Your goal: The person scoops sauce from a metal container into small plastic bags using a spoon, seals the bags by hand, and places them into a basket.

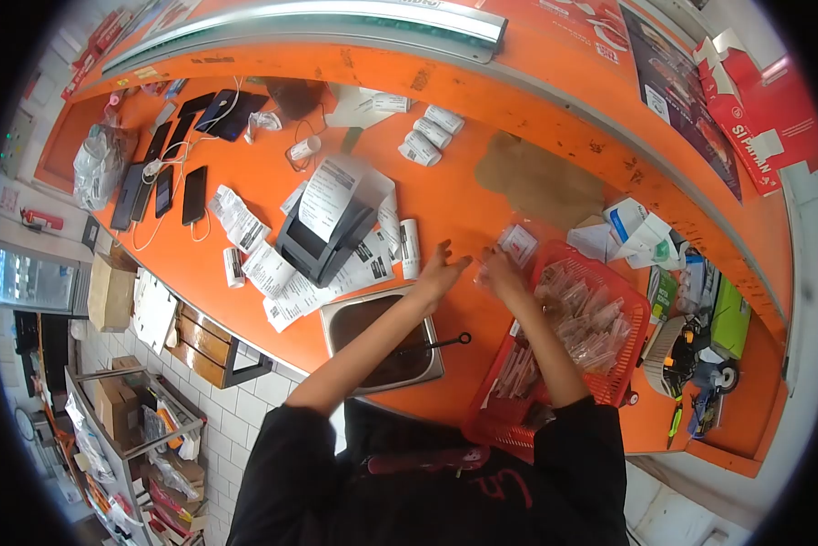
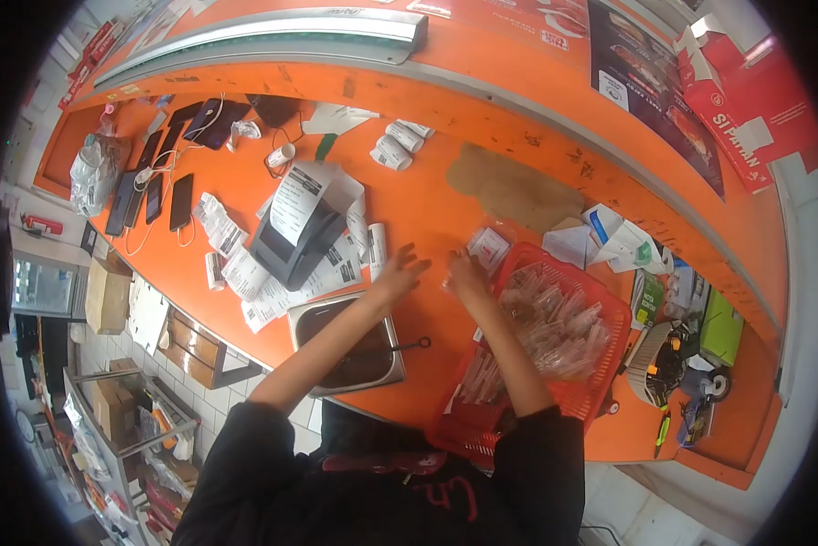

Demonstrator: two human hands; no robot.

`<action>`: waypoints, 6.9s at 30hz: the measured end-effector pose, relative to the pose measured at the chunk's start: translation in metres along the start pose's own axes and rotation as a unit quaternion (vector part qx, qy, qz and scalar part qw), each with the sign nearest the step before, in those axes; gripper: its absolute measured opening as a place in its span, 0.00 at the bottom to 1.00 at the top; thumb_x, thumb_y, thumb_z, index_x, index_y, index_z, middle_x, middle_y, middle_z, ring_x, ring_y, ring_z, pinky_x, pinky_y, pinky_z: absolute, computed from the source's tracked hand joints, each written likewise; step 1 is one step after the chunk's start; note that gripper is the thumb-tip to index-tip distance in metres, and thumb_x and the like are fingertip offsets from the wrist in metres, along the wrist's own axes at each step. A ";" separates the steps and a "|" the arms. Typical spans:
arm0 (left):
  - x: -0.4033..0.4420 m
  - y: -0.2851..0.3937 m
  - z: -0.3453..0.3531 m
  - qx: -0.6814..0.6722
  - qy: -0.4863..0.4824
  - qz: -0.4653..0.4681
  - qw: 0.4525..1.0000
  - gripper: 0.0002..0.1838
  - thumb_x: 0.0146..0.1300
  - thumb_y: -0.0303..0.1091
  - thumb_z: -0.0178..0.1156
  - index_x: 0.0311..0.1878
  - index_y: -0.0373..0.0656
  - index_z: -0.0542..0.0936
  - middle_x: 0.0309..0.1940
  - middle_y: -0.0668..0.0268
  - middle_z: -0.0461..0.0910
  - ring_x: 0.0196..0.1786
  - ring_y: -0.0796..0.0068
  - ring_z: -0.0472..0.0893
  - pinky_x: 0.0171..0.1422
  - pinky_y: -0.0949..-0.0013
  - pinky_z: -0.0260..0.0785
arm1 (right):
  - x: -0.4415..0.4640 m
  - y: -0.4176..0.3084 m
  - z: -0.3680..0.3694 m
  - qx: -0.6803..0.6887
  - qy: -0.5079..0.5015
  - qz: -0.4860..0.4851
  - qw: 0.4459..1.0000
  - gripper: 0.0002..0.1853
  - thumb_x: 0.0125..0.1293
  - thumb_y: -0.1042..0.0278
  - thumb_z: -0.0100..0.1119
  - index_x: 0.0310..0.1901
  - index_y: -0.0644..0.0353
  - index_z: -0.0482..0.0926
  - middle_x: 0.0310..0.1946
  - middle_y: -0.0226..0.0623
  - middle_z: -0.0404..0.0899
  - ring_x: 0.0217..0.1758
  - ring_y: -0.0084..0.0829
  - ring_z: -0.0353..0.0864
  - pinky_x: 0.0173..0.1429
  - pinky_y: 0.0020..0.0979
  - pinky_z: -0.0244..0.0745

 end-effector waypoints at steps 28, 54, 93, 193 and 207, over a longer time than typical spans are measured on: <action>-0.230 0.004 -0.034 -0.008 -0.039 0.238 0.970 0.12 0.64 0.22 0.51 0.51 0.35 0.71 0.43 0.62 0.78 0.48 0.74 0.78 0.56 0.70 0.69 | -0.159 -0.105 -0.140 0.241 0.192 -0.148 0.940 0.08 0.58 0.75 0.56 0.39 0.66 0.78 0.32 0.44 0.76 0.34 0.41 0.77 0.39 0.33 0.71; -0.292 -0.036 -0.062 0.036 -0.015 0.155 0.987 0.04 0.56 0.26 0.63 0.31 0.34 0.80 0.26 0.63 0.82 0.31 0.80 0.82 0.39 0.76 0.75 | -0.274 -0.175 -0.048 0.462 -0.027 -0.156 0.873 0.12 0.58 0.78 0.58 0.45 0.68 0.77 0.37 0.42 0.82 0.39 0.28 0.83 0.44 0.25 0.76; -0.308 0.005 -0.056 0.329 0.046 0.331 0.883 0.35 0.43 0.30 0.71 0.57 0.41 0.69 0.56 0.60 0.70 0.60 0.57 0.69 0.62 0.60 0.64 | -0.242 -0.160 -0.053 0.333 0.104 -0.231 0.908 0.16 0.55 0.69 0.63 0.46 0.58 0.76 0.48 0.39 0.70 0.44 0.36 0.75 0.51 0.37 0.69; -0.329 0.152 -0.107 -0.049 0.011 0.480 0.876 0.43 0.48 0.30 0.71 0.64 0.44 0.55 0.55 0.54 0.72 0.60 0.67 0.72 0.58 0.68 0.68 | -0.236 -0.169 -0.328 0.588 0.215 -0.401 0.668 0.12 0.71 0.64 0.44 0.40 0.65 0.70 0.41 0.46 0.75 0.38 0.32 0.79 0.43 0.28 0.78; -0.311 0.138 -0.105 -0.089 0.025 0.477 0.874 0.45 0.47 0.29 0.72 0.64 0.45 0.55 0.53 0.50 0.72 0.57 0.66 0.75 0.52 0.71 0.70 | -0.246 -0.162 -0.314 0.520 0.235 -0.458 0.682 0.12 0.71 0.63 0.43 0.37 0.66 0.69 0.39 0.46 0.73 0.36 0.34 0.80 0.41 0.31 0.81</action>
Point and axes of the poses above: each hand's wrist, its own x-axis towards the middle knuckle, its own z-axis out of the palm, y = z × x, the point moved 8 cm from there along x, towards the middle knuckle
